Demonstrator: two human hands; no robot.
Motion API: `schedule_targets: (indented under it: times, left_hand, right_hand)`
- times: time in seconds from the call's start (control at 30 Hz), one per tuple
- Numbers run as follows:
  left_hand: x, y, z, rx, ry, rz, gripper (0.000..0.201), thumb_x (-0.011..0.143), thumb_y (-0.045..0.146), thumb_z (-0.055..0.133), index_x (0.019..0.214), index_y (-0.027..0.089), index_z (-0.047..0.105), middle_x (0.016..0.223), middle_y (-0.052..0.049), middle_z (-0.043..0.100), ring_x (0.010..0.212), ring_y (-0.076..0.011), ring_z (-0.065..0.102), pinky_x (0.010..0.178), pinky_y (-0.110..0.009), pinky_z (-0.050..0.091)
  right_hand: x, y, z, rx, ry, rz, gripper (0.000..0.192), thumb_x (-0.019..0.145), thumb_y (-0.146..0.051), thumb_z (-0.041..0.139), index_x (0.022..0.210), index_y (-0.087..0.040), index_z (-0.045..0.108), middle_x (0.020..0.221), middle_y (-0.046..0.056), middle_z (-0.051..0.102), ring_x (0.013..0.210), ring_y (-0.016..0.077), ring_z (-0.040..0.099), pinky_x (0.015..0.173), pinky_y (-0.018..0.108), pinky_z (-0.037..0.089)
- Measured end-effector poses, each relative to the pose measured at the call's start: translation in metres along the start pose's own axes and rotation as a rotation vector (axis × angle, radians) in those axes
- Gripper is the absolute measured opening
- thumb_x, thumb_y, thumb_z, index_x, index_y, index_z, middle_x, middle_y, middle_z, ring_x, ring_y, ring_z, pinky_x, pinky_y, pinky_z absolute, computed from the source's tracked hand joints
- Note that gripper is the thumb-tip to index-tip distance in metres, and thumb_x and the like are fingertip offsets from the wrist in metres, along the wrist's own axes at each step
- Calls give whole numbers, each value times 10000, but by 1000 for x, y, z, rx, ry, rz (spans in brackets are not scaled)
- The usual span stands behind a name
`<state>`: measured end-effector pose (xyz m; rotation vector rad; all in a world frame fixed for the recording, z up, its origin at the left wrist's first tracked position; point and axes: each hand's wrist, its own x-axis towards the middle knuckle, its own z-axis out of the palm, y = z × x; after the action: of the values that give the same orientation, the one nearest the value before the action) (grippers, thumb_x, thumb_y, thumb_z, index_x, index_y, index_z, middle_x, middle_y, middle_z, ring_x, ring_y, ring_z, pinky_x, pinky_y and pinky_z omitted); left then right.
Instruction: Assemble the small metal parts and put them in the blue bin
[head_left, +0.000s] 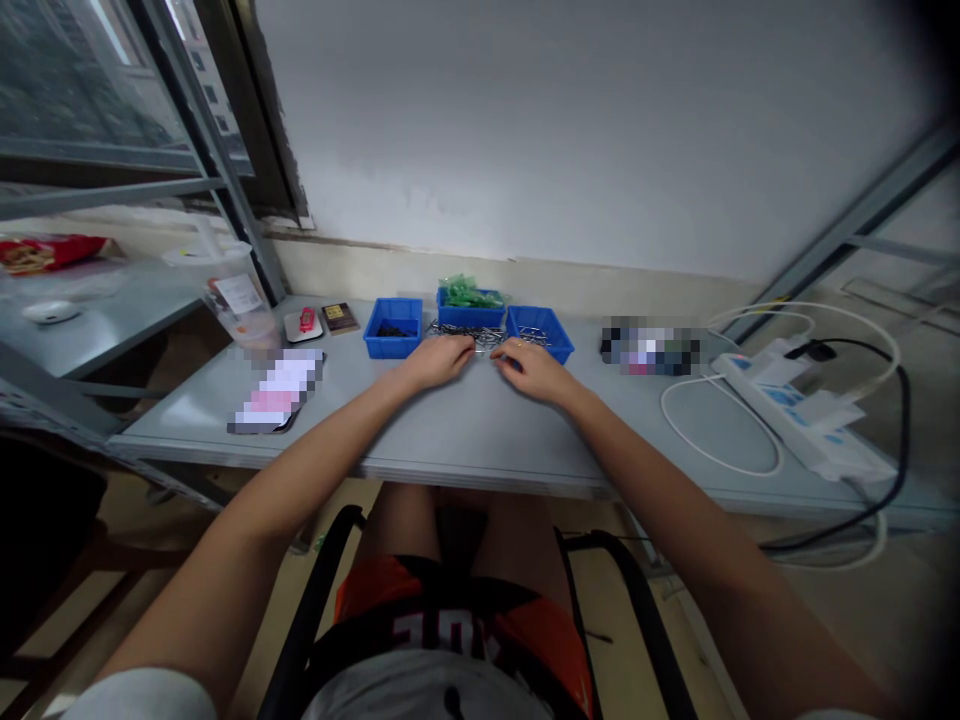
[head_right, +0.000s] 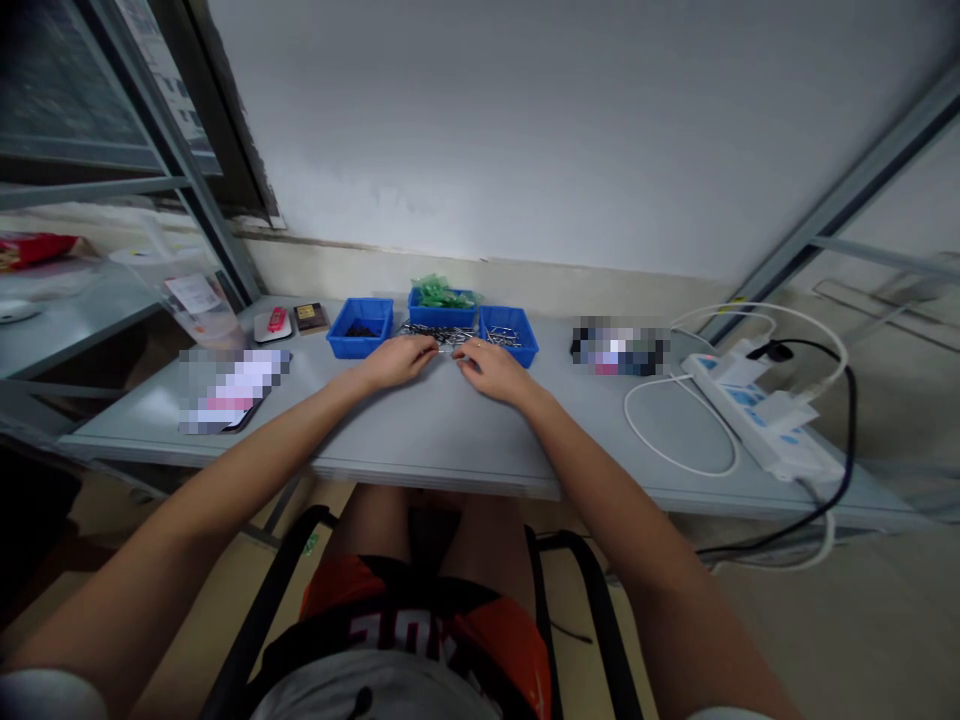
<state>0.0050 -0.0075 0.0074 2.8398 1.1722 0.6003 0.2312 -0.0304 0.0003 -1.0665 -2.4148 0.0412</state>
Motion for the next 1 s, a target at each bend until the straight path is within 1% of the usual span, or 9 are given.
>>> schedule_targets:
  times: [0.13,0.23,0.33,0.43,0.53,0.63,0.73,0.83,1.0]
  left_hand:
    - [0,0,0,5,-6,-11,309,984,289,348,999,168,631,994,-107,698,909,-225,653,792,-322,472]
    - [-1,-1,1,0,0,-19,331,994,311,331,1029,173,629,1022,-107,697,932,-228,654,806,-325,475]
    - [-2,-1,1,-16,29,-47,338,994,320,335,1181,183,581,1107,-107,687,978,-228,650,831,-327,476]
    - [-2,-1,1,-21,24,-70,374,968,306,388,1295,182,518,1148,-109,679,1008,-234,645,849,-333,478]
    - [-2,-2,0,-13,-48,-58,346,930,287,435,1229,184,576,1089,-94,698,991,-240,647,834,-330,483]
    - [-2,-4,1,-15,-86,-60,319,908,280,454,1170,190,612,1029,-84,709,946,-235,653,792,-318,485]
    - [-1,-6,2,-20,-94,-59,310,903,287,458,1145,191,626,1011,-89,710,918,-235,655,769,-321,485]
    - [-1,-8,4,-16,-105,-58,309,900,302,466,1131,186,636,1006,-95,710,916,-239,654,765,-323,485]
    - [0,-10,7,-13,-115,-54,316,903,314,460,1125,185,645,1011,-88,709,918,-235,653,776,-320,488]
  right_hand:
    - [0,-3,0,1,-30,4,226,893,-223,468,1044,-221,636,1027,71,656,925,203,603,869,344,467]
    - [-1,-5,-2,1,-35,4,218,892,-236,478,1030,-225,646,1016,65,668,934,206,605,876,347,462]
    - [0,-5,-5,-19,-4,25,213,898,-256,481,1014,-220,655,988,69,678,932,213,605,879,353,456]
    - [0,-1,-9,-48,77,66,219,913,-269,465,997,-205,656,976,81,684,928,222,607,875,362,455]
    - [1,10,-15,-79,193,162,216,912,-258,458,984,-200,653,995,92,682,933,231,609,873,371,456]
    - [0,24,-18,-93,277,291,222,891,-259,476,1009,-189,651,952,102,679,915,243,614,843,380,467]
    - [-3,37,-17,-119,293,361,233,891,-277,473,1007,-186,653,915,109,679,876,256,618,806,398,473]
    - [-5,43,-15,-129,307,375,246,895,-287,479,1047,-201,651,914,109,681,862,260,616,789,402,474]
    - [-2,36,-17,-104,303,371,250,902,-272,469,1061,-202,648,938,116,672,884,263,608,806,402,472]
